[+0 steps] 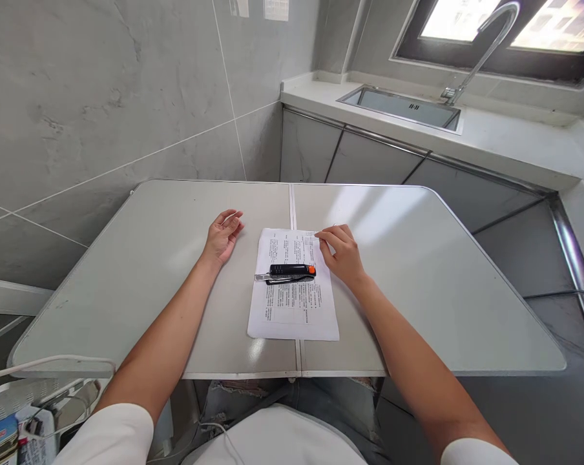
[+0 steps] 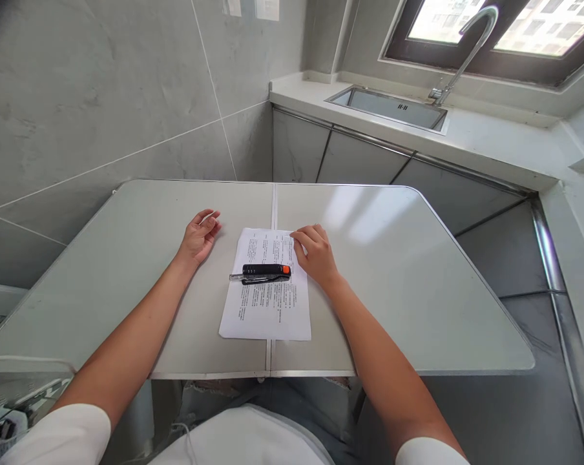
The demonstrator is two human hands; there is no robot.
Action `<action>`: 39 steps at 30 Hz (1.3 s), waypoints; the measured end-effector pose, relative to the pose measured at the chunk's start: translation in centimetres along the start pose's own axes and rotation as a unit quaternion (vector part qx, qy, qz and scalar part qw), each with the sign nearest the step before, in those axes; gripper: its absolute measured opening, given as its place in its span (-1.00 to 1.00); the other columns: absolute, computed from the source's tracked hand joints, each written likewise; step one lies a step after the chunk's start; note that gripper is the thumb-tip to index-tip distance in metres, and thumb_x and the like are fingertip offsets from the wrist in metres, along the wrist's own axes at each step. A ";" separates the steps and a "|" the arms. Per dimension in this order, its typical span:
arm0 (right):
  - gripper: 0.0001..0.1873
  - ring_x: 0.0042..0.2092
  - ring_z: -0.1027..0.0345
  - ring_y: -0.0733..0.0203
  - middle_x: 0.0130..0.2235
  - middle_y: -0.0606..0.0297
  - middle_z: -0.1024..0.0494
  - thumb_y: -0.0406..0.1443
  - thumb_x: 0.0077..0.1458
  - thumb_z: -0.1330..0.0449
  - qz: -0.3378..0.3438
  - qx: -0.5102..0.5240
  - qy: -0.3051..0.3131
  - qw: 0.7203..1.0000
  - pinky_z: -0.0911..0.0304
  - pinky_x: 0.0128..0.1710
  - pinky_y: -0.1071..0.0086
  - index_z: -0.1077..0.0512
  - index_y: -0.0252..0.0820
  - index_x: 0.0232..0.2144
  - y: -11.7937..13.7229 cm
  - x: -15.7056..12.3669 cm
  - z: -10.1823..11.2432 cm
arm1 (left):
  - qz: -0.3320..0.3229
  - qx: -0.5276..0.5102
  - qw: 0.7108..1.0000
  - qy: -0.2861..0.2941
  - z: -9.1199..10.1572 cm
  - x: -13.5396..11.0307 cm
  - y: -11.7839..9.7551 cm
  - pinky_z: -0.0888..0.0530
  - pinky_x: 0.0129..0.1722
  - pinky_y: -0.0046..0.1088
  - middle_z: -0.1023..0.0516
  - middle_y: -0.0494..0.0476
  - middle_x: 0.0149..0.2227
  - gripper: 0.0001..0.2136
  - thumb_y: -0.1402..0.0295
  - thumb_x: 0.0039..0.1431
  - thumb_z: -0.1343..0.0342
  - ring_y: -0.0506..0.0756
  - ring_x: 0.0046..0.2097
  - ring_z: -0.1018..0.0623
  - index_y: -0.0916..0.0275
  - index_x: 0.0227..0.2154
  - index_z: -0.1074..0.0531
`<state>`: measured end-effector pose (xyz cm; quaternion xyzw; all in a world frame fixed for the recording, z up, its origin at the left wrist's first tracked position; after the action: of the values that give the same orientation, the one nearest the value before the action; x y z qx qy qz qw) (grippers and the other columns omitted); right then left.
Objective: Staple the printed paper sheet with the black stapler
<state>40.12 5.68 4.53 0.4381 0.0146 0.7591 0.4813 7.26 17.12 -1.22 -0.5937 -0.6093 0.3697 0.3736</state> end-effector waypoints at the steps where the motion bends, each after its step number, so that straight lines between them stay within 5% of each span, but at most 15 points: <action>1: -0.72 -0.14 -0.37 0.00 -0.22 0.19 -0.59 -0.38 0.37 -0.06 0.013 0.002 -0.011 1.000 -0.36 -0.05 0.03 -0.57 -0.05 -0.17 0.1 0.0 0.0 | 0.004 -0.006 1.000 -0.001 0.0 0.0 0.0 -0.58 -0.03 -0.50 -0.66 0.11 -0.07 -0.54 0.25 -0.12 -0.59 -0.06 -0.21 -0.61 0.16 -0.14 -0.59; 9: -0.75 -0.17 -0.38 0.02 -0.25 0.19 -0.59 -0.40 0.36 -0.09 0.031 0.013 -0.020 0.999 -0.36 -0.11 0.07 -0.55 -0.05 -0.18 0.3 0.2 0.4 | -0.009 -0.007 1.000 0.009 -0.4 -0.3 -0.3 -0.56 -0.25 -0.59 -0.62 0.00 -0.21 -0.55 0.21 -0.18 -0.62 -0.09 -0.28 -0.58 0.12 -0.19 -0.64; 17: -0.80 -0.25 -0.40 0.10 -0.28 0.20 -0.59 -0.22 0.46 -0.09 0.117 0.114 0.128 0.978 -0.33 -0.17 0.15 -0.51 -0.11 -0.10 3.9 -0.4 -1.1 | -0.008 0.034 0.999 0.015 -1.0 -0.9 -0.4 -0.54 -0.31 -0.55 -0.60 0.06 -0.37 -0.64 0.15 -0.20 -0.62 -0.06 -0.35 -0.54 0.22 -0.39 -0.68; 23: -0.50 -0.07 -0.43 -0.02 -0.09 0.09 -0.60 0.06 0.35 -0.23 0.100 0.078 0.234 0.964 -0.35 -0.06 0.10 -0.42 -0.13 0.12 5.9 -1.4 -3.5 | 0.000 0.057 0.998 0.008 -1.4 -1.1 -0.5 -0.62 -0.08 -0.38 -0.67 0.11 -0.32 -0.59 0.14 -0.29 -0.64 0.02 -0.25 -0.62 0.21 -0.36 -0.71; 27: -0.58 -0.04 -0.45 -0.02 -0.06 0.09 -0.60 -0.03 0.43 -0.16 0.089 0.069 0.275 0.955 -0.34 -0.02 0.10 -0.38 -0.11 0.17 6.1 -2.0 -4.8 | 0.003 0.080 0.997 0.024 -1.7 -1.3 -0.2 -0.60 0.07 -0.24 -0.70 0.16 -0.27 -0.55 0.13 -0.28 -0.64 0.09 -0.16 -0.66 0.21 -0.30 -0.72; 33: -0.69 -0.08 -0.47 0.01 -0.10 0.10 -0.63 -0.16 0.46 -0.12 0.096 0.053 0.266 0.958 -0.30 -0.08 0.15 -0.40 -0.14 0.14 5.9 -2.2 -4.8 | -0.010 0.094 0.994 0.047 -1.8 -1.4 -0.2 -0.60 0.04 -0.24 -0.70 0.13 -0.19 -0.56 0.18 -0.24 -0.63 0.07 -0.18 -0.66 0.17 -0.24 -0.70; 39: -0.73 -0.12 -0.45 0.00 -0.13 0.13 -0.63 -0.20 0.43 -0.13 0.055 0.009 0.194 0.979 -0.26 -0.08 0.14 -0.43 -0.14 0.08 4.1 -1.4 -3.4 | -0.031 0.118 0.987 0.103 -2.9 -2.2 -0.8 -0.55 -0.07 -0.34 -0.68 0.11 -0.23 -0.50 0.21 -0.17 -0.60 0.09 -0.15 -0.64 0.13 -0.12 -0.64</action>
<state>35.08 3.79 3.36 0.2874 0.0905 0.8547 0.4227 9.51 14.91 0.79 -0.5615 -0.5378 0.3644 0.5126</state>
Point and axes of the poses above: each hand's wrist, its own x-axis towards the middle knuckle, its own z-axis out of the back of the hand, y = z × x, the point moved 5 cm from there along x, towards the middle knuckle
